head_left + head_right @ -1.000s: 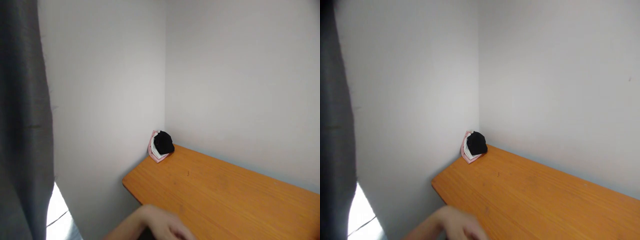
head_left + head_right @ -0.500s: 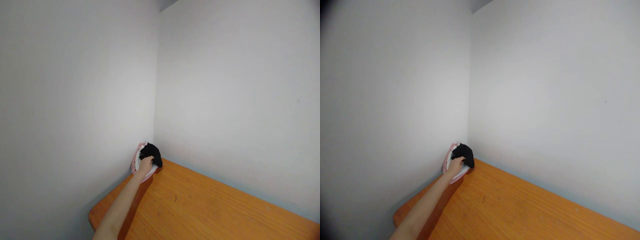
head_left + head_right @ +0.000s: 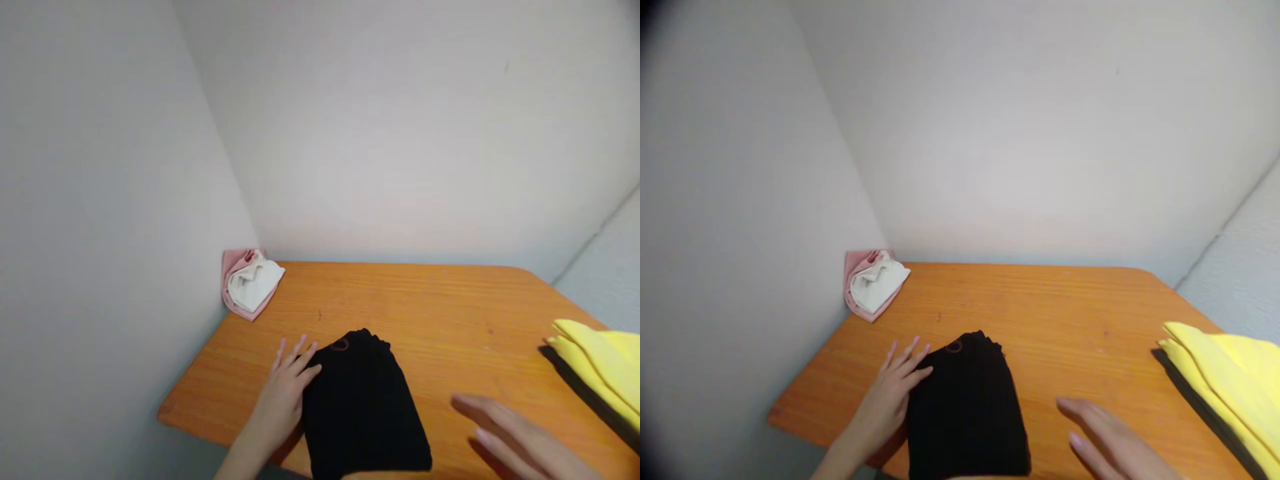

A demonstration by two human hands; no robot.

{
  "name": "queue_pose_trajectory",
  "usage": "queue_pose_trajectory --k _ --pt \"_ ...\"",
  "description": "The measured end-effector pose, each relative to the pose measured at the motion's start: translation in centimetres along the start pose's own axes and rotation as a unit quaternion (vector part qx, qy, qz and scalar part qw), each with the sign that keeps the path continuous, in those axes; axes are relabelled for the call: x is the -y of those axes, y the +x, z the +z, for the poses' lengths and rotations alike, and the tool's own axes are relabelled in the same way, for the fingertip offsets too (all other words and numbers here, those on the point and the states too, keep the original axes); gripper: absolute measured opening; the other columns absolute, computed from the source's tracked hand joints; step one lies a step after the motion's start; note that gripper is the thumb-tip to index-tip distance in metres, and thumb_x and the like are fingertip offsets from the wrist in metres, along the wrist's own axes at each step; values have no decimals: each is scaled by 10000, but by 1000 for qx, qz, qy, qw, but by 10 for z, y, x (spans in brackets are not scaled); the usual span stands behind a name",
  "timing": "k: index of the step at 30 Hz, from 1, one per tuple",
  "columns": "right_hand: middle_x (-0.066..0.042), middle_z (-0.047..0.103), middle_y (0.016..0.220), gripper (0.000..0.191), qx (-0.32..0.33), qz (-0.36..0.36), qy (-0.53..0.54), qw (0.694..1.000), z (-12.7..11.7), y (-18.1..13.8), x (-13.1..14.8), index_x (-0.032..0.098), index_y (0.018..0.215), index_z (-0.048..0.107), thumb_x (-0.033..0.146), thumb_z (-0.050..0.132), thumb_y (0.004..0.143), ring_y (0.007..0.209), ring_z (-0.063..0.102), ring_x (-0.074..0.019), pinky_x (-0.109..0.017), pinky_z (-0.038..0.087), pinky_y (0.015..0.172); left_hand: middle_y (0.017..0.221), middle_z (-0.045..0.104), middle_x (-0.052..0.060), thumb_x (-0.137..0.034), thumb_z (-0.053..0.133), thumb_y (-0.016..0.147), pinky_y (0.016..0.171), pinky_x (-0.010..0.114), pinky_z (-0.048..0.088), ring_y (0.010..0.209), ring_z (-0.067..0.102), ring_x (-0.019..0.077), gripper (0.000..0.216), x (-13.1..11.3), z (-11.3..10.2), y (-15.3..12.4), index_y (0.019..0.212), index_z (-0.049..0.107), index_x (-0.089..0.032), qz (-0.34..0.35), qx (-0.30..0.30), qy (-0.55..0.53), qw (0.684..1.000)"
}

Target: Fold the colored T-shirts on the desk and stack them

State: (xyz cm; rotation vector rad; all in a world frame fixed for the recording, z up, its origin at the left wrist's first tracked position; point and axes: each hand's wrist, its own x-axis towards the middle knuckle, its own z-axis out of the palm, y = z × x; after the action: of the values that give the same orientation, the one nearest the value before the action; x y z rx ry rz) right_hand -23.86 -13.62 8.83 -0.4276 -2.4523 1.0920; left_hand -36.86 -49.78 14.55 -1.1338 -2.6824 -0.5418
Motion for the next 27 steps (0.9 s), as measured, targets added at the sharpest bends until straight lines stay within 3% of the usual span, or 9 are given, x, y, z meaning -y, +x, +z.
queue_pose_trajectory --k 2,5,7,10,12,17,22,25,27 --pt "-103 626 1202 350 95 -67 -34 993 12 4 12 251 1110 713 441 574 851 1191 522 -314 -507 348 1105 1367 548 42 -27 378 837 1125 493 318 1300 451 236 494 -35 5 5 1203 609 -267 -16 -30 -40 999" --pt "-124 571 1280 374 106 -128 -79 983 40 6 39 189 1123 694 268 434 866 1286 430 -300 -516 292 1132 1035 648 77 -321 386 967 904 416 488 990 593 240 255 -88 23 12 1014 623 -240 -53 -4 -113 992" --pt "-133 542 1305 426 105 -152 -62 981 55 -1 53 165 1150 661 166 405 811 1280 430 -270 -465 331 1117 998 637 117 -510 469 913 879 464 486 970 586 301 326 -113 39 14 959 625 -227 -97 18 -113 989" --pt "-155 575 1192 435 119 -152 -9 981 62 -17 60 140 1171 612 160 405 789 1141 528 -261 -419 442 1020 1165 595 197 -630 641 736 1000 532 410 1139 508 410 565 -129 56 11 1094 623 -195 -144 24 -107 984" --pt "-148 586 1151 420 136 -147 34 979 60 -27 58 144 1206 580 203 417 824 1097 557 -256 -389 481 973 1203 585 208 -569 684 703 1046 519 381 1182 486 417 602 -131 55 7 1152 613 -175 -140 37 -115 983" --pt "-113 547 1288 433 163 -111 171 965 57 -44 53 200 1295 477 294 515 874 1206 526 -227 -354 443 1039 1004 673 88 -304 556 792 905 410 489 974 620 285 249 -118 30 -6 1002 659 -220 -112 69 -154 979" --pt "-127 579 1250 410 117 -24 288 950 30 -48 52 210 1204 482 412 586 862 1128 591 -232 -339 511 950 1158 677 86 -439 483 905 953 369 486 1070 618 263 346 -88 20 -32 1096 666 -215 -163 -29 -300 939" --pt "-115 586 1250 458 56 -17 256 965 -2 -44 48 218 1213 529 438 626 823 1149 574 -248 -353 491 979 1221 654 88 -475 475 925 1013 351 457 1143 594 247 404 -79 14 -47 1175 627 -197 -172 -83 -390 901" --pt "-97 611 1201 397 34 -39 201 978 -27 -41 50 228 1154 593 429 620 813 1134 576 -256 -352 491 969 1242 638 93 -489 480 923 1026 349 449 1179 574 245 431 -79 3 -53 1206 596 -187 -182 -139 -385 894"
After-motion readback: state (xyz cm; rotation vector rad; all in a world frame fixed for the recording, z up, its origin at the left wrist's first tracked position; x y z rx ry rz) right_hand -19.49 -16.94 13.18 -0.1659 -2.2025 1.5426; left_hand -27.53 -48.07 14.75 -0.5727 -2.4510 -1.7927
